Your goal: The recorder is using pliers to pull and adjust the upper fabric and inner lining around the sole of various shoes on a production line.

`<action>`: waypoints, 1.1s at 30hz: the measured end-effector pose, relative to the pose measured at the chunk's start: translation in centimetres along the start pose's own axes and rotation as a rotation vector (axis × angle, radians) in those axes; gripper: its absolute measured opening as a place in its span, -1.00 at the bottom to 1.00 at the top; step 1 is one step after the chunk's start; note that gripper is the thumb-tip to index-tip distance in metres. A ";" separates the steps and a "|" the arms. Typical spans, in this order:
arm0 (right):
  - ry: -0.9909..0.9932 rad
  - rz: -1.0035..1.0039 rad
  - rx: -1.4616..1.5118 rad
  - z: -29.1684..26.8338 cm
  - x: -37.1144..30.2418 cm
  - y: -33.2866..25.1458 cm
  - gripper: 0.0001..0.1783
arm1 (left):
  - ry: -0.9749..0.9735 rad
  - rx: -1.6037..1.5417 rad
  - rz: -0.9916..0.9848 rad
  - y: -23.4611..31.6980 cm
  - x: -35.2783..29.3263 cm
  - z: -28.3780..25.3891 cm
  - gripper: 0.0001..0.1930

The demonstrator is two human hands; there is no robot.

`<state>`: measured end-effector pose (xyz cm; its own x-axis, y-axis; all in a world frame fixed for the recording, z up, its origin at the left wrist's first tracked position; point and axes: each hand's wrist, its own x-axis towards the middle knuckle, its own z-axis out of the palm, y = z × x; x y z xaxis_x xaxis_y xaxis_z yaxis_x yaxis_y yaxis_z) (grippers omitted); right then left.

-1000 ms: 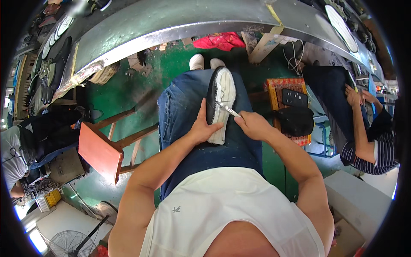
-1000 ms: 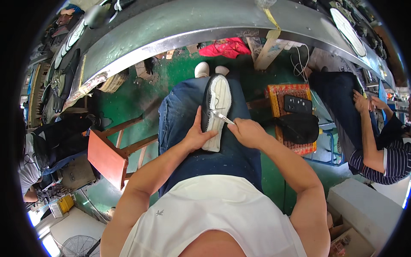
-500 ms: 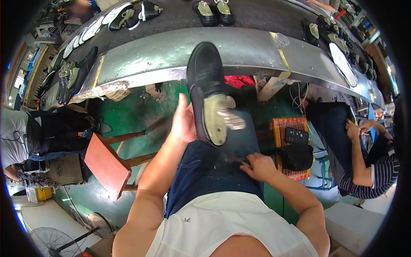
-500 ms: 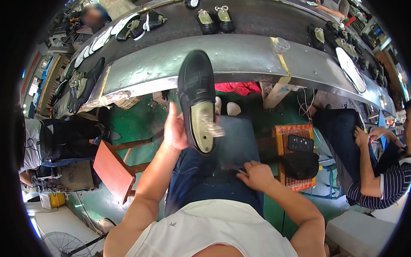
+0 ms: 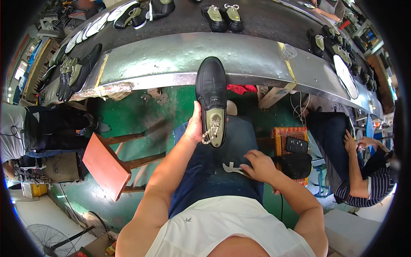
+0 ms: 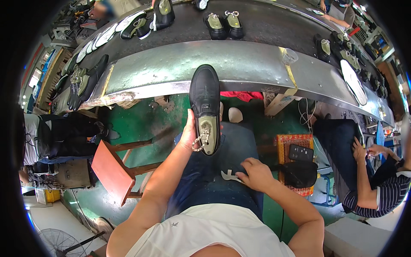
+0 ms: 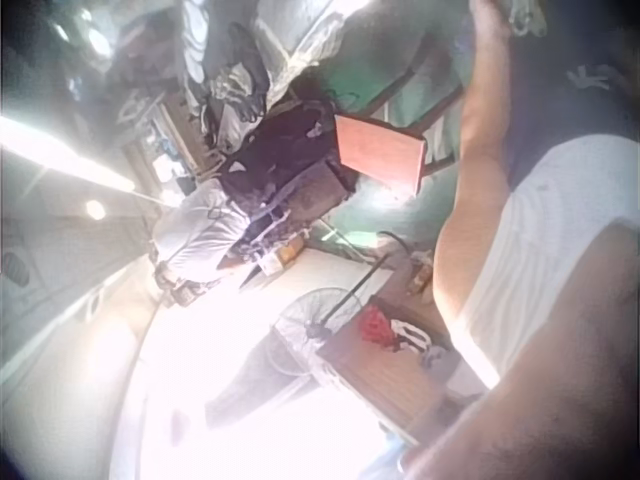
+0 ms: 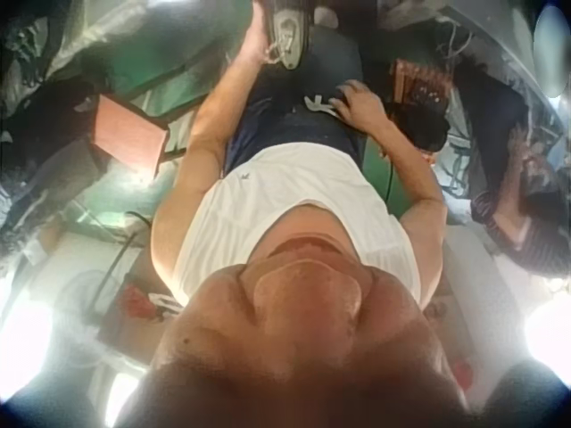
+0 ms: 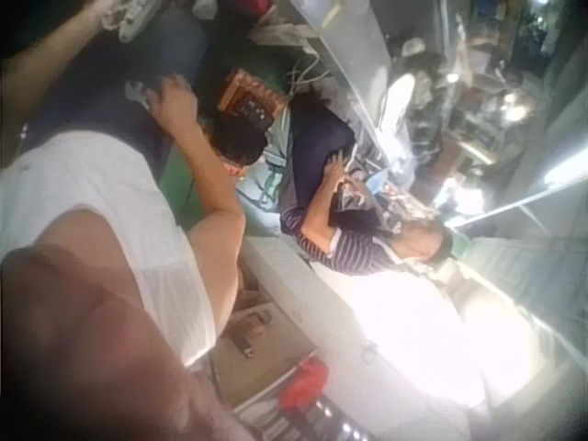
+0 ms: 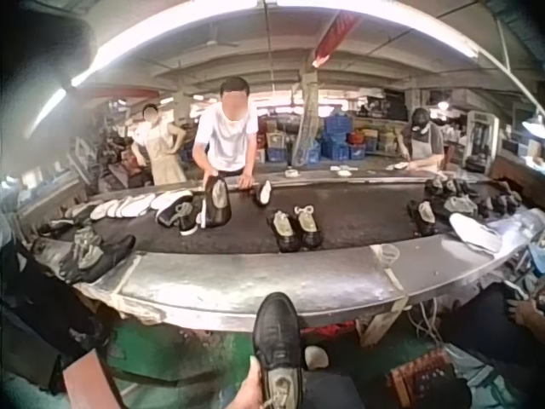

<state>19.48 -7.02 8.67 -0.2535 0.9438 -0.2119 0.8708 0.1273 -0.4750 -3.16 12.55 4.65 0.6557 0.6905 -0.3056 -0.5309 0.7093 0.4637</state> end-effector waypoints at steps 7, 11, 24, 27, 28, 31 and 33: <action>0.198 -0.091 0.740 -3.6 6.5 -4.0 0.16 | -0.019 0.025 0.066 -2.2 -0.7 3.0 -0.07; 0.251 -0.037 0.968 -3.1 8.8 -1.4 -0.13 | 0.045 0.881 0.286 0.4 -2.1 4.0 -0.30; 0.097 0.091 1.490 -18.1 21.1 -0.6 -0.43 | 0.527 1.346 0.791 30.8 4.2 -1.2 -0.07; 0.022 0.141 1.390 -21.0 28.5 -0.4 -0.48 | 0.558 1.419 0.645 30.1 2.1 -0.4 -0.37; 0.012 0.168 1.364 -21.5 30.9 -0.6 -0.50 | 0.677 1.517 0.625 28.9 1.0 -0.2 -0.32; 0.046 0.146 1.329 -24.2 35.5 -1.2 -0.48 | 0.755 1.522 0.615 23.5 -3.5 2.7 -0.26; 0.009 0.160 1.298 -25.0 39.8 0.1 -0.49 | 0.712 1.448 0.765 20.5 -5.8 1.2 -0.32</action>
<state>20.02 38.14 21.55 -0.1789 0.9236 -0.3391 -0.1489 -0.3661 -0.9186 -17.22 22.89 16.93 -0.0300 0.9741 0.2241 0.5302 -0.1746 0.8297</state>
